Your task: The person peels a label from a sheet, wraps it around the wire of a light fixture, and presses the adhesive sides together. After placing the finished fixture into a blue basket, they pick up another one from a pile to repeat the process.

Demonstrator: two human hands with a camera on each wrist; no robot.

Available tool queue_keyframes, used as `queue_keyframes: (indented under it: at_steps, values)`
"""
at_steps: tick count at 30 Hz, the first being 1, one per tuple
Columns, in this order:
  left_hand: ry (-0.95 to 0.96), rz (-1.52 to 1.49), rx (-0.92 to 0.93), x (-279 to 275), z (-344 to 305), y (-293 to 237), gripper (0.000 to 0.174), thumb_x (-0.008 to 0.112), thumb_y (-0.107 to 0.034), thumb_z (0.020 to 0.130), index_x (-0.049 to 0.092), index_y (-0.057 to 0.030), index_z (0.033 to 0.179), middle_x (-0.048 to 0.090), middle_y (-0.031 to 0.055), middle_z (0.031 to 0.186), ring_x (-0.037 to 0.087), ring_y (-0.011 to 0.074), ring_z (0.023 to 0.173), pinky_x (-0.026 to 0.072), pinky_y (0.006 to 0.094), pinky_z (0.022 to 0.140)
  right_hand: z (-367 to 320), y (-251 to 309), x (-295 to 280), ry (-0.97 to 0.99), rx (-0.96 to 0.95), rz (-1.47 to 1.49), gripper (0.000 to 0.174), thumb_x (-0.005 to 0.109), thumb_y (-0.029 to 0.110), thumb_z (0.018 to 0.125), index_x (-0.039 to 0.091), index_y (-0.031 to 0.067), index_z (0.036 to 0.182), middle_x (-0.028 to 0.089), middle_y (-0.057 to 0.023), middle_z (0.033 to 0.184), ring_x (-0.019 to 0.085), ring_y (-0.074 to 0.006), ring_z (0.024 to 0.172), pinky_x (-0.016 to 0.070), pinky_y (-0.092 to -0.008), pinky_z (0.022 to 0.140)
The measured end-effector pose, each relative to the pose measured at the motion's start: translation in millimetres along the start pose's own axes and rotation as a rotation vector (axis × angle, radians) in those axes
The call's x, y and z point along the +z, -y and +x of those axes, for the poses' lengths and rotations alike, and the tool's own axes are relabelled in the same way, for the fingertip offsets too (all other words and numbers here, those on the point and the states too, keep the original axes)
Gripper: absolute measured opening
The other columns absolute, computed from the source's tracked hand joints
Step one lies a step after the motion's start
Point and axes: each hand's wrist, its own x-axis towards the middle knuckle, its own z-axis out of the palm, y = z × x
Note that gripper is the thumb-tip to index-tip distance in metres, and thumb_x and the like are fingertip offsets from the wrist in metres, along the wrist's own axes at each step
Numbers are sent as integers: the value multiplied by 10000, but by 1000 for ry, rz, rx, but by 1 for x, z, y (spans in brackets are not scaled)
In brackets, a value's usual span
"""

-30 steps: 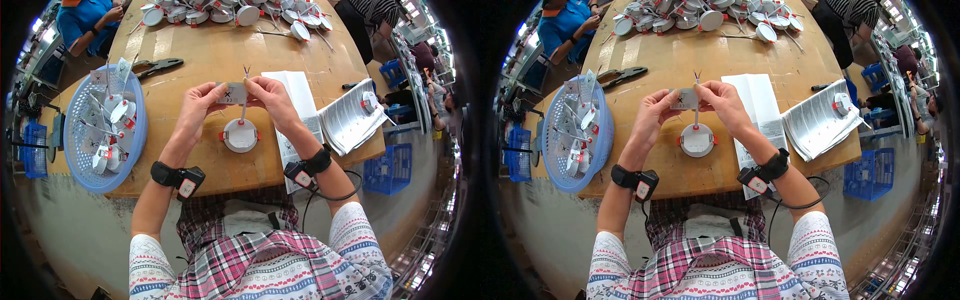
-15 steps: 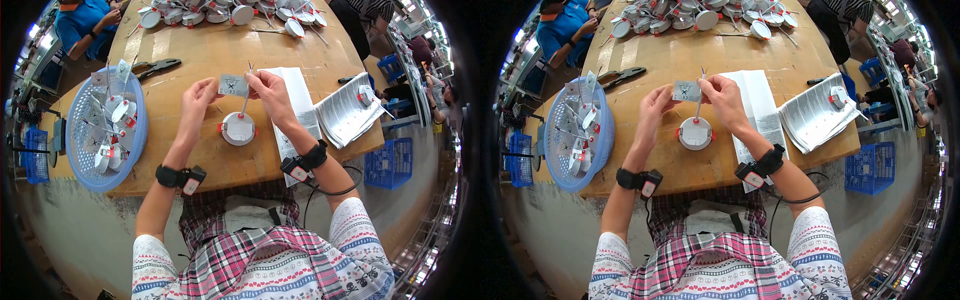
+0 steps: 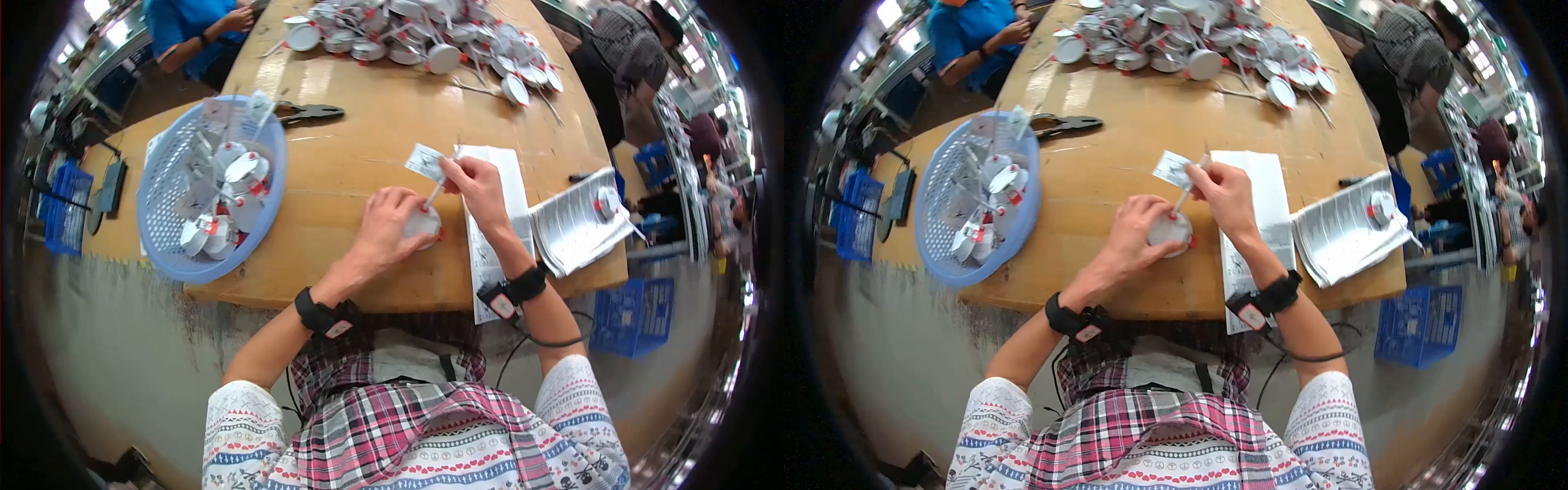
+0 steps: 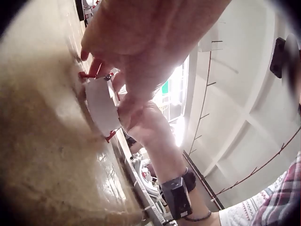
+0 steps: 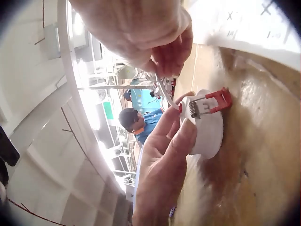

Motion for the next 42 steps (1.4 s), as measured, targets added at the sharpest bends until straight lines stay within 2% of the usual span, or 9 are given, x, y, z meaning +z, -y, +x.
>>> queue_keyframes:
  at_steps: [6, 7, 11, 19, 23, 26, 32, 37, 42]
  values:
    - [61, -36, 7, -5, 0, 5, 506, 724, -309, 665, 562, -71, 1081, 505, 94, 1122, 422, 287, 1096, 328, 404, 957, -2, 5, -2, 55, 148, 71, 338, 569, 304, 877, 592, 25, 688, 585, -22, 627, 564, -90, 581, 441, -210, 579]
    - [70, -55, -9, -5, 0, 7, 504, 728, -289, 662, 556, -76, 1086, 499, 95, 1130, 422, 287, 1092, 335, 400, 955, 1, 4, -8, 146, 181, 55, 317, 549, 326, 888, 584, 43, 750, 600, -21, 688, 580, -92, 620, 447, -212, 592]
    - [0, -128, -8, -6, -5, 13, 491, 730, -241, 659, 546, -71, 1082, 496, 104, 1115, 427, 290, 1080, 351, 396, 941, 6, 20, -16, 144, 162, 42, 312, 539, 338, 901, 577, 33, 959, 617, -33, 836, 580, -95, 690, 458, -215, 611]
    - [-112, -344, -89, -14, -6, 15, 405, 682, -171, 682, 541, -32, 1035, 481, 129, 1057, 432, 309, 1033, 371, 393, 915, 15, 37, -9, 247, 76, 231, 318, 505, 319, 924, 592, 22, 998, 617, -37, 863, 588, -106, 762, 476, -228, 700]
    - [-146, -177, -51, -21, -14, 23, 397, 672, -166, 695, 539, -31, 1044, 483, 129, 1062, 431, 312, 1033, 368, 392, 919, 44, 52, -2, 225, 85, 163, 262, 541, 234, 897, 621, 0, 980, 622, -43, 849, 592, -106, 773, 477, -227, 719]
    - [-102, -198, -34, -32, -23, 29, 397, 667, -163, 710, 537, -38, 1064, 485, 124, 1074, 429, 313, 1034, 366, 383, 918, 68, 78, 22, 344, 82, 100, 271, 552, 242, 891, 619, -2, 988, 625, -45, 851, 595, -108, 777, 478, -229, 725]
    - [-72, -244, -14, -37, -29, 36, 405, 673, -184, 711, 526, -29, 1055, 481, 122, 1048, 431, 305, 1013, 362, 377, 904, 110, 108, 111, 811, 180, -70, 381, 589, 328, 861, 586, 22, 1089, 614, -40, 954, 583, -98, 840, 472, -233, 762]
    - [-35, -247, -33, -36, -27, 37, 391, 660, -188, 723, 511, -11, 1038, 477, 139, 1039, 431, 321, 1007, 360, 395, 903, 149, 116, 136, 986, 58, -218, 352, 597, 370, 853, 653, 25, 895, 632, -26, 777, 588, -85, 713, 465, -214, 623]
    - [-26, -133, 33, -31, -28, 40, 384, 641, -198, 748, 499, 7, 1039, 477, 166, 1066, 426, 344, 1043, 344, 414, 930, 134, 123, 155, 898, 67, -180, 338, 575, 357, 871, 657, 29, 866, 637, -11, 753, 571, -75, 666, 442, -209, 574]
